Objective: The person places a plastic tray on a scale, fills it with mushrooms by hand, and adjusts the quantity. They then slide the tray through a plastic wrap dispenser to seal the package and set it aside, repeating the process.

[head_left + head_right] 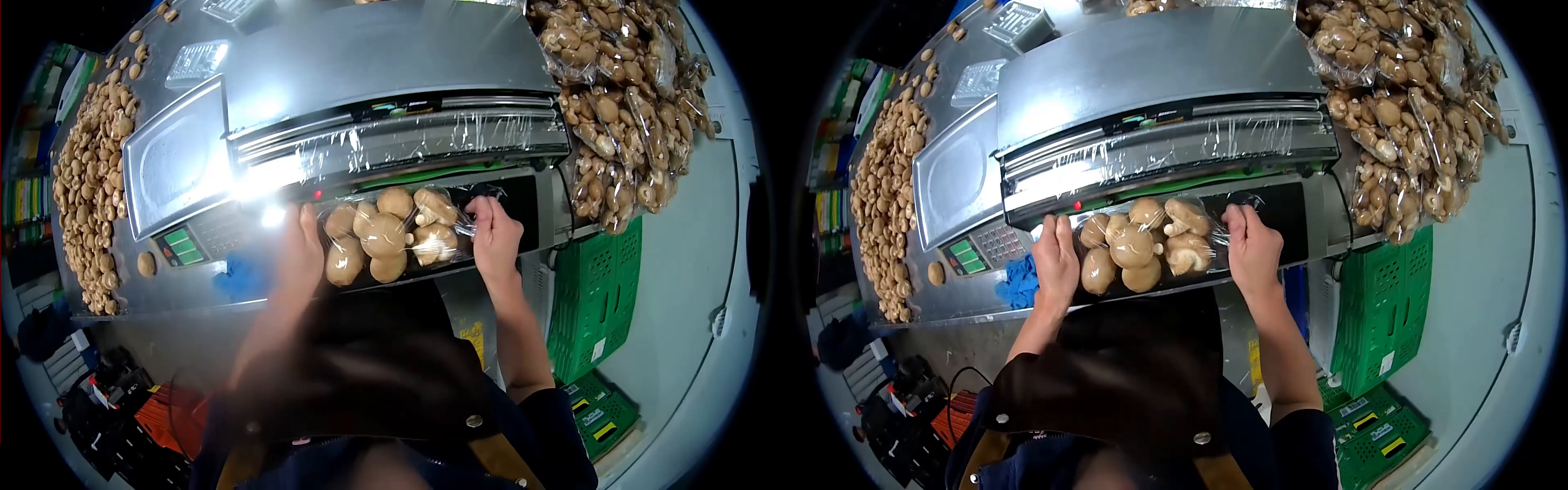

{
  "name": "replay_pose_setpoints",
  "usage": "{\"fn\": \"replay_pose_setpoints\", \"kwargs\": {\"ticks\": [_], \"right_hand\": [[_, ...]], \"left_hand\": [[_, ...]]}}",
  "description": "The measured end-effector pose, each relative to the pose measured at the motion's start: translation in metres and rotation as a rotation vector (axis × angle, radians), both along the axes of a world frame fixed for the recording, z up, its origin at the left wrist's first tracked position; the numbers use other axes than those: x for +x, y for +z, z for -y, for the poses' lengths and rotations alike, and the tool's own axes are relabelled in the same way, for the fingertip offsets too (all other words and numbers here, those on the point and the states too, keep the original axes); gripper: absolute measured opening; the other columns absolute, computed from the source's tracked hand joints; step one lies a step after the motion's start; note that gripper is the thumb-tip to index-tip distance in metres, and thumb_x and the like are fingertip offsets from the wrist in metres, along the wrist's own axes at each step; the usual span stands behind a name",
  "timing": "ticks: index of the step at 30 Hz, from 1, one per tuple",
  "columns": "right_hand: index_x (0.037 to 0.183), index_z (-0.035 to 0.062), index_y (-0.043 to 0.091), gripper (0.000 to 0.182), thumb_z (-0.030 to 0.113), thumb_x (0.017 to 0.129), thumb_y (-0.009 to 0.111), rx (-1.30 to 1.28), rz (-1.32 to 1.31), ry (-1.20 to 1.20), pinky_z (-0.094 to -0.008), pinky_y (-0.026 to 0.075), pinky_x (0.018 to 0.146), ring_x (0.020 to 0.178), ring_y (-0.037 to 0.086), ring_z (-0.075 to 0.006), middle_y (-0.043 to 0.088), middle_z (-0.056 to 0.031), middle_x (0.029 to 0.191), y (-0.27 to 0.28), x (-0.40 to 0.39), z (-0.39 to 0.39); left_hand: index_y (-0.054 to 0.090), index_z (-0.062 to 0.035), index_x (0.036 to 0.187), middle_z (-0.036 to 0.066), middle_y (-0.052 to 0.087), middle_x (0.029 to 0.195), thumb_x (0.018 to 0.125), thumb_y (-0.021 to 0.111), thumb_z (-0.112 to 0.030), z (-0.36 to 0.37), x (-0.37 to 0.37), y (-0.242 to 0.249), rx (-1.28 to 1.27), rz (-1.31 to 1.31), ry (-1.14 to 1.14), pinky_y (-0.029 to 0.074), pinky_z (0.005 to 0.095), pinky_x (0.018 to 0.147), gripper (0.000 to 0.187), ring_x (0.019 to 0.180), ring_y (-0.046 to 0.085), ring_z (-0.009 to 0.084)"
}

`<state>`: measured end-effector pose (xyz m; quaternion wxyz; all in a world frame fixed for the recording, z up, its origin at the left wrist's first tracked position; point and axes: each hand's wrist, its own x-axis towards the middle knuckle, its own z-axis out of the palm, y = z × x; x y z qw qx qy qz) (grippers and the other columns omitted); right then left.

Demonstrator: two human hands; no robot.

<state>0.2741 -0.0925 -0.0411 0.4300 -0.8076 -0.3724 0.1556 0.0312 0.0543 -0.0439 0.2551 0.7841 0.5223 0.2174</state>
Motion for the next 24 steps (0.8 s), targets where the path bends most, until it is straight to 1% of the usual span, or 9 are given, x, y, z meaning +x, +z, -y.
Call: {"fn": "replay_pose_setpoints", "kwargs": {"ticks": [6, 8, 11, 14, 17, 18, 22, 23, 24], "right_hand": [[0.065, -0.0017, 0.061, 0.036, 0.025, 0.091, 0.062, -0.163, -0.003, -0.031, -0.0308, 0.039, 0.046, 0.042, 0.047, -0.0208, 0.05, -0.0147, 0.051, 0.015, -0.019, 0.006], [0.061, -0.004, 0.056, 0.04, 0.023, 0.09, 0.063, -0.161, -0.087, -0.027, -0.0296, 0.032, 0.043, 0.044, 0.036, -0.0081, 0.041, -0.0085, 0.046, 0.019, -0.02, 0.015], [0.059, -0.0046, 0.054, 0.04, 0.02, 0.091, 0.06, -0.36, -0.266, 0.026, -0.0277, 0.028, 0.042, 0.045, 0.033, -0.0064, 0.039, -0.0029, 0.046, 0.032, -0.03, 0.034], [0.056, -0.0014, 0.053, 0.041, 0.02, 0.09, 0.06, -0.55, -0.587, -0.059, -0.0263, 0.03, 0.043, 0.046, 0.036, -0.0047, 0.043, 0.0021, 0.048, 0.02, -0.043, 0.054], [0.057, 0.0002, 0.055, 0.037, 0.019, 0.089, 0.058, -0.435, -0.601, -0.069, -0.0271, 0.034, 0.045, 0.049, 0.042, -0.0055, 0.046, 0.0002, 0.05, -0.022, -0.07, 0.07], [0.057, -0.0009, 0.054, 0.035, 0.017, 0.088, 0.057, -0.387, -0.352, 0.026, -0.0307, 0.037, 0.047, 0.049, 0.045, -0.008, 0.047, -0.0054, 0.048, -0.039, -0.083, 0.077], [0.073, 0.0013, 0.064, 0.021, 0.019, 0.084, 0.061, -0.578, -0.011, 0.51, -0.0349, 0.05, 0.058, 0.058, 0.057, -0.0169, 0.063, -0.0118, 0.066, -0.102, -0.154, 0.086], [0.078, 0.0026, 0.065, 0.018, 0.02, 0.083, 0.062, -0.373, -0.587, 0.408, -0.036, 0.051, 0.061, 0.061, 0.059, -0.0202, 0.065, -0.0113, 0.072, -0.088, -0.169, 0.07], [0.08, 0.0026, 0.065, 0.018, 0.019, 0.084, 0.061, -0.33, -0.742, 0.448, -0.0354, 0.05, 0.062, 0.063, 0.059, -0.0197, 0.064, -0.0112, 0.074, -0.084, -0.181, 0.059]], "left_hand": [[0.059, 0.0012, 0.075, 0.004, 0.047, 0.052, 0.099, 0.047, -0.019, -0.008, -0.046, 0.009, 0.096, -0.044, 0.004, 0.036, 0.0296, 0.047, 0.034, 0.049, 0.042, 0.0088], [0.061, 0.0022, 0.068, 0.003, 0.045, 0.052, 0.099, 0.049, -0.021, -0.011, -0.077, 0.001, 0.116, -0.03, -0.013, 0.034, 0.0298, 0.047, 0.04, 0.05, 0.039, 0.0081], [0.059, 0.0013, 0.063, 0.0, 0.041, 0.049, 0.098, 0.05, -0.027, -0.001, -0.113, 0.035, -0.309, 0.044, 0.176, 0.029, 0.0291, 0.045, 0.046, 0.049, 0.035, 0.0073], [0.056, 0.0013, 0.059, -0.001, 0.042, 0.05, 0.095, 0.051, -0.028, 0.014, -0.179, 0.009, -0.465, -0.097, 0.252, 0.03, 0.0295, 0.045, 0.047, 0.049, 0.036, 0.0071], [0.056, 0.0035, 0.058, 0.001, 0.048, 0.05, 0.09, 0.054, -0.024, 0.04, -0.196, -0.014, -0.539, -0.123, 0.293, 0.034, 0.0322, 0.045, 0.042, 0.049, 0.04, 0.0068], [0.056, 0.0043, 0.059, 0.002, 0.048, 0.049, 0.089, 0.054, -0.022, 0.052, -0.193, -0.021, -0.573, 0.021, 0.306, 0.035, 0.0333, 0.045, 0.041, 0.051, 0.041, 0.0068], [0.06, -0.0008, 0.07, 0.007, 0.052, 0.059, 0.088, 0.055, -0.02, 0.087, -0.205, -0.048, -0.377, -0.209, 0.029, 0.041, 0.0355, 0.051, 0.027, 0.055, 0.047, 0.0143], [0.061, -0.0026, 0.075, 0.008, 0.054, 0.063, 0.088, 0.055, -0.02, 0.092, -0.206, -0.033, -0.307, -0.211, -0.072, 0.043, 0.0366, 0.053, 0.023, 0.059, 0.05, 0.0169], [0.062, -0.0043, 0.079, 0.009, 0.056, 0.066, 0.087, 0.056, -0.02, 0.091, -0.202, -0.016, -0.224, -0.201, -0.183, 0.045, 0.0376, 0.055, 0.019, 0.062, 0.052, 0.0194]]}}
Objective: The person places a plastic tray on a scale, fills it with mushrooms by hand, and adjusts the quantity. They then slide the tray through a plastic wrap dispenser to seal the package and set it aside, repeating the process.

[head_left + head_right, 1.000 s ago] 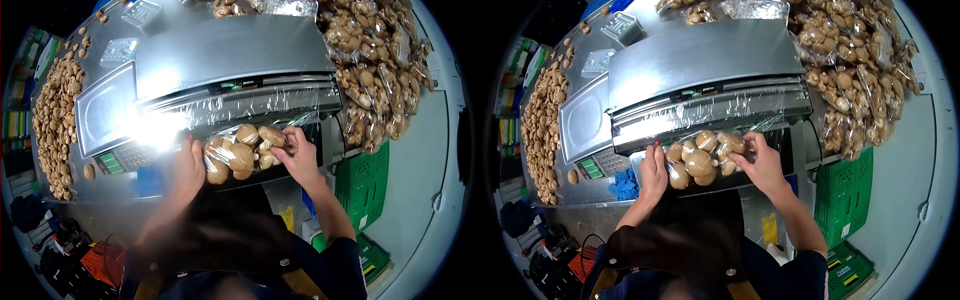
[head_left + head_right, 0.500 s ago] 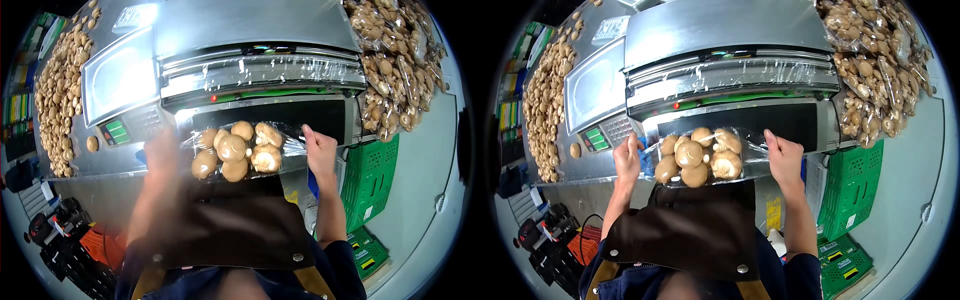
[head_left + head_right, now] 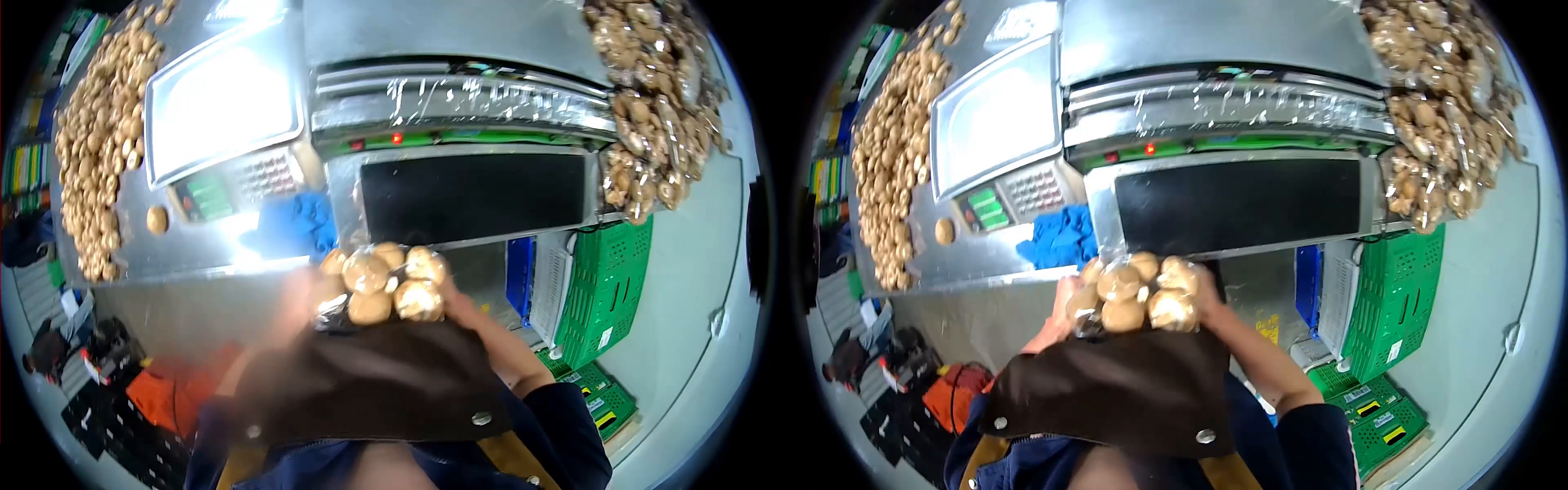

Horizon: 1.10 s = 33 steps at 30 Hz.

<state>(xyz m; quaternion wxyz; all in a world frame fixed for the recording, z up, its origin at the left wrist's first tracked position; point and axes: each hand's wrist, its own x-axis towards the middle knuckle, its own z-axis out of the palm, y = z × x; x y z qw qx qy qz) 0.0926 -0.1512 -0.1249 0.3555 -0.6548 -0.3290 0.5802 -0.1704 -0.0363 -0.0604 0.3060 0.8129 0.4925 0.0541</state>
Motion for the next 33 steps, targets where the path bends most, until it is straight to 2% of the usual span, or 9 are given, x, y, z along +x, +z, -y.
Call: {"fn": "replay_pose_setpoints", "kwargs": {"ticks": [4, 9, 13, 16, 19, 24, 28, 32, 33], "right_hand": [[0.087, 0.0027, 0.062, 0.018, 0.019, 0.09, 0.055, 0.295, -0.244, 0.376, -0.0331, 0.048, 0.067, 0.073, 0.058, -0.0175, 0.062, -0.0107, 0.08, 0.052, -0.047, -0.062], [0.099, 0.0029, 0.059, 0.017, 0.017, 0.096, 0.049, 0.459, -0.649, 0.508, -0.0276, 0.042, 0.076, 0.087, 0.052, -0.0113, 0.056, -0.0054, 0.092, 0.151, -0.074, -0.101], [0.121, 0.0004, 0.052, 0.029, 0.016, 0.096, 0.049, 0.5, -0.526, 0.588, -0.0253, 0.042, 0.086, 0.097, 0.052, -0.0115, 0.056, -0.0066, 0.109, 0.158, -0.075, -0.092], [0.125, 0.0014, 0.049, 0.032, 0.017, 0.096, 0.046, 0.474, -0.441, 0.663, -0.0254, 0.043, 0.082, 0.093, 0.054, -0.0121, 0.056, -0.0068, 0.111, 0.152, -0.071, -0.087], [0.129, 0.0024, 0.047, 0.036, 0.018, 0.097, 0.044, 0.392, -0.357, 0.678, -0.0255, 0.045, 0.079, 0.09, 0.056, -0.0128, 0.056, -0.007, 0.114, 0.145, -0.062, -0.081], [0.135, 0.0037, 0.043, 0.041, 0.018, 0.097, 0.039, 0.2, -0.243, 0.193, -0.0226, 0.046, 0.068, 0.076, 0.056, -0.0091, 0.059, -0.006, 0.115, 0.171, 0.02, -0.066], [0.134, -0.0009, 0.043, 0.053, 0.022, 0.088, 0.056, 0.629, 0.111, 0.53, -0.0303, 0.047, 0.063, 0.066, 0.055, -0.0155, 0.065, -0.0072, 0.103, 0.209, 0.037, -0.049], [0.111, -0.0031, 0.061, 0.042, 0.033, 0.091, 0.055, 0.327, -0.232, 0.154, -0.0299, 0.045, 0.058, 0.063, 0.055, -0.0145, 0.062, -0.0032, 0.075, 0.16, 0.041, -0.061], [0.083, 0.006, 0.065, 0.042, 0.042, 0.094, 0.047, 0.018, -0.356, 0.092, -0.0251, 0.041, 0.046, 0.053, 0.052, -0.0088, 0.059, 0.0015, 0.064, 0.164, 0.057, -0.063]], "left_hand": [[0.06, -0.0053, 0.087, 0.01, 0.055, 0.071, 0.089, 0.052, -0.016, -0.03, 0.073, 0.053, 0.787, 0.289, -0.335, 0.042, 0.0362, 0.054, 0.014, 0.061, 0.052, 0.0232], [0.044, -0.0037, 0.085, 0.008, 0.047, 0.071, 0.093, 0.048, -0.029, -0.046, 0.049, 0.088, -0.295, 1.103, 0.01, 0.031, 0.0242, 0.05, 0.026, 0.057, 0.038, 0.0098], [0.048, -0.0037, 0.098, 0.018, 0.056, 0.096, 0.092, 0.042, -0.054, -0.062, 0.058, 0.094, 0.044, 0.996, -0.422, 0.04, 0.0289, 0.061, 0.051, 0.074, 0.048, 0.0182], [0.048, -0.0028, 0.123, 0.019, 0.046, 0.132, 0.094, 0.027, -0.062, -0.063, 0.078, 0.109, -0.41, 0.973, -0.814, 0.033, 0.0505, 0.102, 0.069, 0.125, 0.042, 0.0383], [0.047, -0.0021, 0.124, 0.02, 0.047, 0.131, 0.094, 0.031, -0.058, -0.052, 0.09, 0.12, -0.88, 0.887, -0.858, 0.034, 0.05, 0.102, 0.066, 0.124, 0.043, 0.0376], [0.046, -0.0009, 0.125, 0.021, 0.048, 0.13, 0.094, 0.036, -0.053, -0.04, 0.1, 0.129, -1.311, 0.733, -0.601, 0.036, 0.049, 0.101, 0.062, 0.123, 0.045, 0.0365], [0.046, 0.0, 0.126, 0.022, 0.049, 0.129, 0.093, 0.041, -0.048, -0.036, 0.104, 0.132, -1.456, 0.74, -0.23, 0.037, 0.0482, 0.101, 0.059, 0.123, 0.046, 0.0356], [0.045, 0.0009, 0.127, 0.022, 0.05, 0.129, 0.093, 0.045, -0.044, -0.042, 0.12, 0.137, -1.465, 0.772, 0.117, 0.039, 0.0474, 0.101, 0.056, 0.122, 0.048, 0.0346], [0.045, 0.0011, 0.128, 0.023, 0.051, 0.128, 0.093, 0.046, -0.042, -0.042, 0.125, 0.14, -1.453, 0.777, 0.206, 0.039, 0.0472, 0.101, 0.055, 0.122, 0.048, 0.0344]]}}
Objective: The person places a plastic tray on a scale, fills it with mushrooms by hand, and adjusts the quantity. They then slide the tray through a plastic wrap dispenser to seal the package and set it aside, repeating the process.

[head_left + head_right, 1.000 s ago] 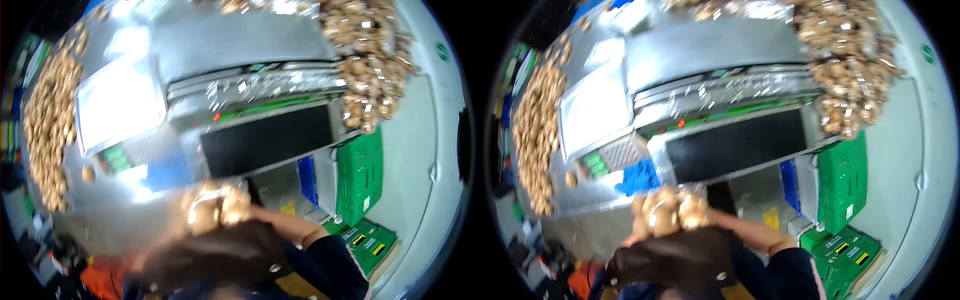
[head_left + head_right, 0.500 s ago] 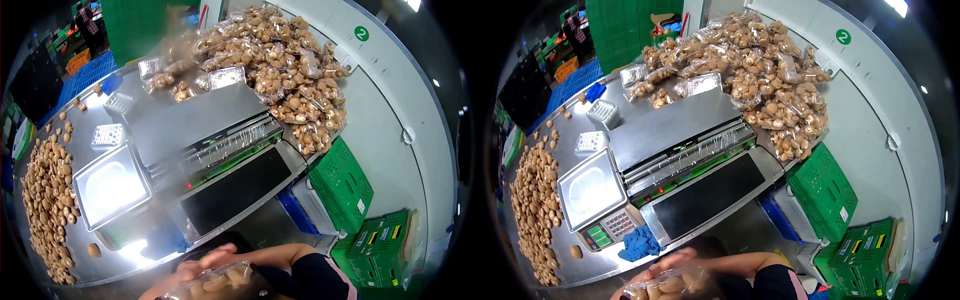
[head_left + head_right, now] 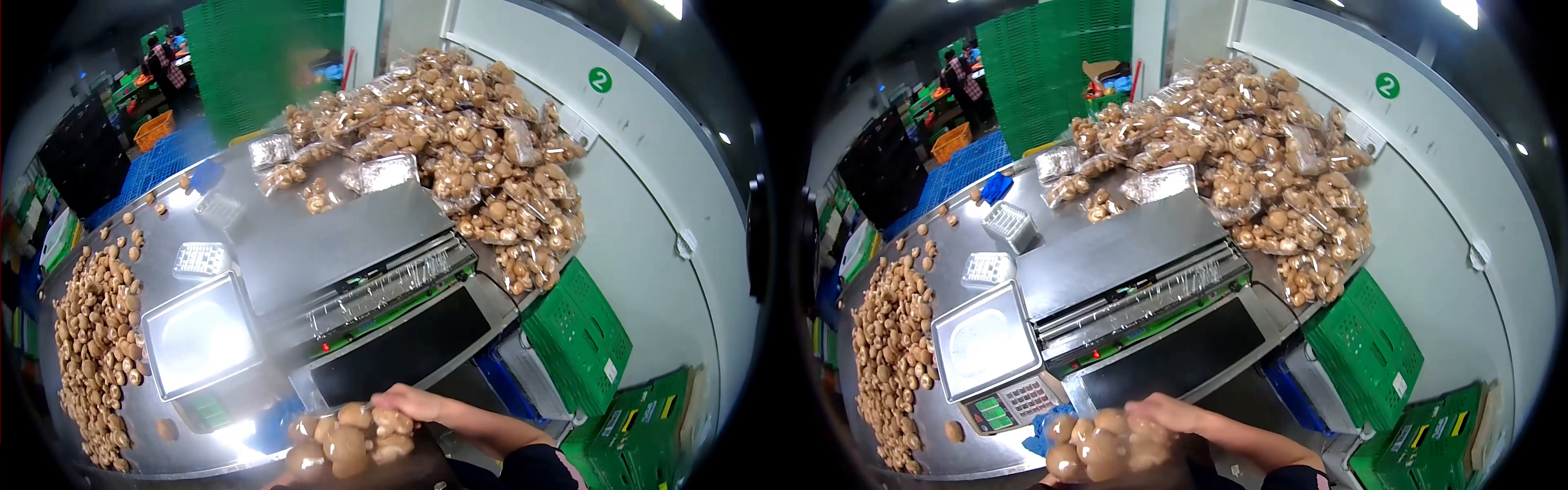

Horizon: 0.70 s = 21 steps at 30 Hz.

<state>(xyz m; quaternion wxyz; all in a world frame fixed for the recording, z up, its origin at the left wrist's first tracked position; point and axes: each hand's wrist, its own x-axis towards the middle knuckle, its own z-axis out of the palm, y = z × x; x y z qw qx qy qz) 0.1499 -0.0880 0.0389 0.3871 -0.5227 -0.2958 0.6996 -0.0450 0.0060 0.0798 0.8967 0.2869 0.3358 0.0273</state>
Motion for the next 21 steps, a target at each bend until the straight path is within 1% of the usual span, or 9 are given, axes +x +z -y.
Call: {"fn": "replay_pose_setpoints", "kwargs": {"ticks": [1, 3, 4, 5, 7, 11, 14, 18, 21], "right_hand": [[0.076, 0.0109, 0.063, 0.043, 0.047, 0.093, 0.047, -0.063, -0.089, -0.099, -0.0249, 0.03, 0.033, 0.039, 0.043, -0.0072, 0.052, 0.0046, 0.055, 0.007, 0.009, -0.005], [0.077, 0.0119, 0.063, 0.038, 0.045, 0.092, 0.05, -0.183, -0.11, -0.376, -0.0253, 0.032, 0.031, 0.038, 0.046, -0.0092, 0.055, 0.0034, 0.057, 0.005, 0.037, -0.029], [0.082, 0.0119, 0.063, 0.036, 0.044, 0.092, 0.049, -0.122, -0.128, -0.508, -0.026, 0.035, 0.031, 0.039, 0.048, -0.0101, 0.057, 0.0024, 0.06, -0.005, 0.067, -0.041], [0.087, 0.0119, 0.063, 0.034, 0.042, 0.093, 0.048, -0.062, -0.147, -0.639, -0.0267, 0.037, 0.031, 0.04, 0.05, -0.011, 0.06, 0.0014, 0.064, -0.006, 0.096, -0.059], [0.099, 0.0113, 0.058, 0.038, 0.043, 0.097, 0.038, 0.137, -0.003, -0.983, -0.028, 0.047, 0.038, 0.057, 0.06, -0.0122, 0.064, -0.002, 0.081, 0.067, 0.133, -0.104], [0.122, 0.0023, 0.049, 0.043, 0.037, 0.1, 0.037, 0.685, -0.084, -0.852, -0.0319, 0.052, 0.07, 0.091, 0.063, -0.0201, 0.061, -0.0119, 0.11, 0.093, 0.253, -0.179], [0.116, -0.0005, 0.055, 0.038, 0.031, 0.099, 0.042, 0.641, 0.006, -0.832, -0.03, 0.051, 0.072, 0.086, 0.063, -0.0206, 0.064, -0.0114, 0.103, 0.071, 0.256, -0.217], [0.108, -0.0035, 0.06, 0.03, 0.022, 0.097, 0.048, 0.336, 0.307, -0.455, -0.0282, 0.052, 0.06, 0.07, 0.063, -0.0177, 0.067, -0.0129, 0.094, 0.04, 0.175, -0.228], [0.102, -0.0024, 0.062, 0.031, 0.025, 0.098, 0.049, 0.352, 0.344, -0.214, -0.0215, 0.046, 0.047, 0.053, 0.058, -0.0095, 0.066, -0.0098, 0.077, 0.046, 0.124, -0.23]], "left_hand": [[0.045, 0.0014, 0.128, 0.023, 0.051, 0.128, 0.093, 0.047, -0.041, 0.0, 0.003, 0.005, -0.014, -0.058, 0.069, 0.039, 0.047, 0.101, 0.055, 0.122, 0.049, 0.0342], [0.044, 0.0018, 0.129, 0.023, 0.051, 0.128, 0.093, 0.049, -0.039, -0.002, 0.003, 0.01, 0.012, -0.115, 0.181, 0.04, 0.0466, 0.1, 0.054, 0.121, 0.049, 0.0337], [0.053, 0.001, 0.114, 0.023, 0.061, 0.109, 0.096, 0.046, -0.029, -0.02, -0.028, -0.067, 0.052, 0.053, 0.091, 0.052, 0.0413, 0.08, 0.036, 0.096, 0.062, 0.0314], [0.054, 0.0036, 0.105, 0.024, 0.064, 0.092, 0.096, 0.046, -0.026, -0.022, -0.024, -0.053, 0.106, 0.022, 0.171, 0.053, 0.0407, 0.076, 0.033, 0.082, 0.065, 0.0321], [0.054, 0.0038, 0.103, 0.021, 0.064, 0.09, 0.095, 0.047, -0.025, -0.029, -0.03, -0.056, 0.138, -0.02, 0.258, 0.054, 0.0397, 0.073, 0.031, 0.079, 0.066, 0.0312], [0.054, 0.004, 0.102, 0.02, 0.065, 0.09, 0.095, 0.048, -0.021, -0.028, -0.04, -0.064, 0.143, -0.04, 0.38, 0.054, 0.039, 0.072, 0.027, 0.079, 0.066, 0.0306], [0.054, 0.0035, 0.103, 0.019, 0.064, 0.092, 0.095, 0.047, -0.017, -0.022, -0.05, -0.077, 0.082, -0.004, 0.384, 0.053, 0.0375, 0.073, 0.023, 0.08, 0.066, 0.0295], [0.055, 0.0033, 0.101, 0.021, 0.065, 0.088, 0.093, 0.049, -0.015, -0.014, -0.065, -0.074, 0.056, -0.149, 0.461, 0.054, 0.0389, 0.069, 0.021, 0.077, 0.066, 0.0323], [0.055, -0.0014, 0.109, 0.019, 0.065, 0.099, 0.094, 0.051, -0.032, -0.013, -0.096, -0.097, 0.13, -0.16, 0.353, 0.053, 0.036, 0.073, 0.035, 0.084, 0.066, 0.0302]]}}
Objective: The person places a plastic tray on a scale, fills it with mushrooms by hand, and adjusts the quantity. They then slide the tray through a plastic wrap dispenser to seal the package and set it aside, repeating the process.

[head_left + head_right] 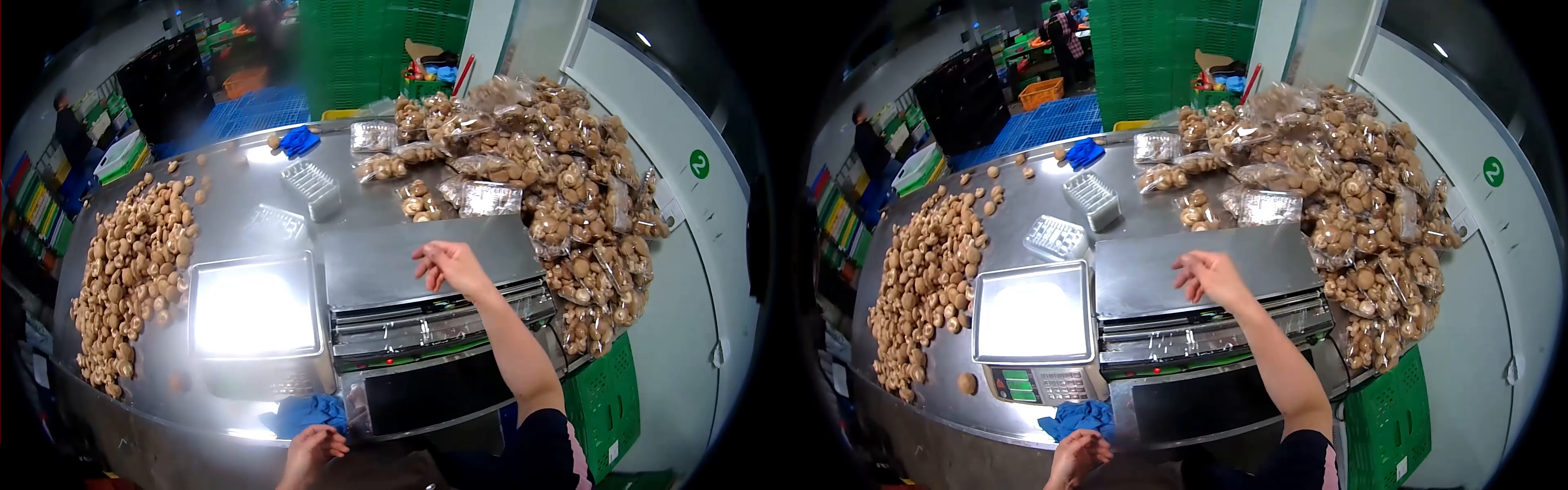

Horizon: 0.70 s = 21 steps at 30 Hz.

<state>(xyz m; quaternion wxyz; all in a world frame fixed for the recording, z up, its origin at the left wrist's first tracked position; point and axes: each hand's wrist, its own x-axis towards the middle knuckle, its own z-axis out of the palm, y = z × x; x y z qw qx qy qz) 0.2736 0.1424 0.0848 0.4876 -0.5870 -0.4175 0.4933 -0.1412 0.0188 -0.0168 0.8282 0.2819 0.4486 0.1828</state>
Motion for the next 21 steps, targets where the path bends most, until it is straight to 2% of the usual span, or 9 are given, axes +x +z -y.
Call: {"fn": "replay_pose_setpoints", "kwargs": {"ticks": [3, 6, 9, 11, 14, 15, 18, 19, 21], "right_hand": [[0.093, -0.0009, 0.065, 0.032, 0.027, 0.098, 0.049, 0.003, 0.344, 0.095, -0.0207, 0.041, 0.044, 0.046, 0.051, -0.0055, 0.061, -0.0045, 0.061, 0.031, -0.039, 0.004], [0.084, -0.0005, 0.066, 0.035, 0.03, 0.096, 0.052, -0.016, 0.525, 0.015, -0.0238, 0.039, 0.044, 0.045, 0.05, -0.0072, 0.056, -0.004, 0.053, 0.047, -0.073, 0.007], [0.075, -0.0006, 0.064, 0.038, 0.031, 0.095, 0.054, -0.021, 0.615, -0.007, -0.0246, 0.037, 0.043, 0.044, 0.048, -0.0065, 0.052, -0.0019, 0.05, 0.04, -0.111, 0.011], [0.072, -0.0006, 0.063, 0.038, 0.03, 0.094, 0.056, -0.115, 0.605, -0.023, -0.0261, 0.036, 0.044, 0.045, 0.045, -0.0069, 0.048, -0.0016, 0.049, 0.038, -0.149, 0.008], [0.073, -0.0001, 0.062, 0.037, 0.03, 0.093, 0.057, -0.116, 0.693, -0.024, -0.0281, 0.035, 0.046, 0.047, 0.042, -0.0074, 0.046, -0.0031, 0.048, 0.026, -0.201, -0.007], [0.074, 0.0006, 0.063, 0.034, 0.029, 0.092, 0.059, -0.107, 0.73, -0.012, -0.0309, 0.036, 0.048, 0.047, 0.04, -0.0113, 0.047, -0.0056, 0.049, 0.032, -0.223, -0.013], [0.075, 0.0016, 0.063, 0.031, 0.028, 0.091, 0.06, -0.025, 0.764, -0.016, -0.032, 0.038, 0.049, 0.046, 0.042, -0.0164, 0.051, -0.0081, 0.052, 0.004, -0.263, -0.04], [0.076, 0.0015, 0.062, 0.029, 0.027, 0.09, 0.061, -0.054, 0.768, -0.025, -0.0332, 0.04, 0.05, 0.047, 0.048, -0.0225, 0.055, -0.0108, 0.055, 0.006, -0.279, -0.053], [0.083, 0.0023, 0.063, 0.021, 0.023, 0.088, 0.062, -0.08, 0.848, 0.046, -0.0354, 0.045, 0.056, 0.056, 0.058, -0.0274, 0.06, -0.0106, 0.061, 0.001, -0.297, -0.082]], "left_hand": [[0.056, 0.0029, 0.1, 0.02, 0.064, 0.087, 0.092, 0.05, -0.014, -0.018, -0.012, 0.012, -0.091, -0.074, 0.149, 0.054, 0.0379, 0.067, 0.019, 0.076, 0.066, 0.0313], [0.056, 0.0025, 0.1, 0.019, 0.064, 0.086, 0.092, 0.052, -0.012, -0.038, -0.042, -0.001, 0.055, -0.017, 0.177, 0.054, 0.0358, 0.066, 0.017, 0.075, 0.066, 0.0285], [0.056, 0.0014, 0.099, 0.014, 0.065, 0.084, 0.09, 0.055, -0.005, -0.069, -0.097, -0.022, 0.426, -0.144, 0.251, 0.053, 0.029, 0.064, 0.012, 0.072, 0.065, 0.0193], [0.055, -0.0003, 0.102, 0.008, 0.064, 0.086, 0.087, 0.057, -0.004, -0.092, -0.145, -0.029, 0.76, -0.435, 0.247, 0.048, 0.0252, 0.069, 0.016, 0.079, 0.062, 0.0151], [0.05, -0.0012, 0.12, 0.016, 0.055, 0.117, 0.077, 0.059, -0.001, -0.118, -0.204, -0.006, 1.008, -0.852, 0.131, 0.042, 0.0377, 0.092, 0.044, 0.112, 0.052, 0.0281], [0.048, -0.0021, 0.123, 0.018, 0.048, 0.125, 0.075, 0.06, -0.002, -0.125, -0.224, -0.013, 1.174, -0.943, 0.037, 0.037, 0.0407, 0.098, 0.05, 0.12, 0.045, 0.032], [0.047, -0.0048, 0.128, 0.023, 0.036, 0.136, 0.07, 0.071, -0.016, -0.152, -0.276, -0.051, 1.489, -1.081, -0.207, 0.022, 0.053, 0.105, 0.064, 0.131, 0.026, 0.0412], [0.047, -0.0057, 0.129, 0.025, 0.032, 0.14, 0.068, 0.074, -0.021, -0.161, -0.283, -0.063, 1.549, -1.125, -0.266, 0.017, 0.0572, 0.107, 0.069, 0.135, 0.02, 0.0443], [0.05, -0.0083, 0.127, 0.024, 0.032, 0.141, 0.069, 0.075, -0.023, -0.175, -0.292, -0.075, 1.613, -1.153, -0.369, 0.014, 0.0597, 0.108, 0.064, 0.136, 0.02, 0.0448]]}}
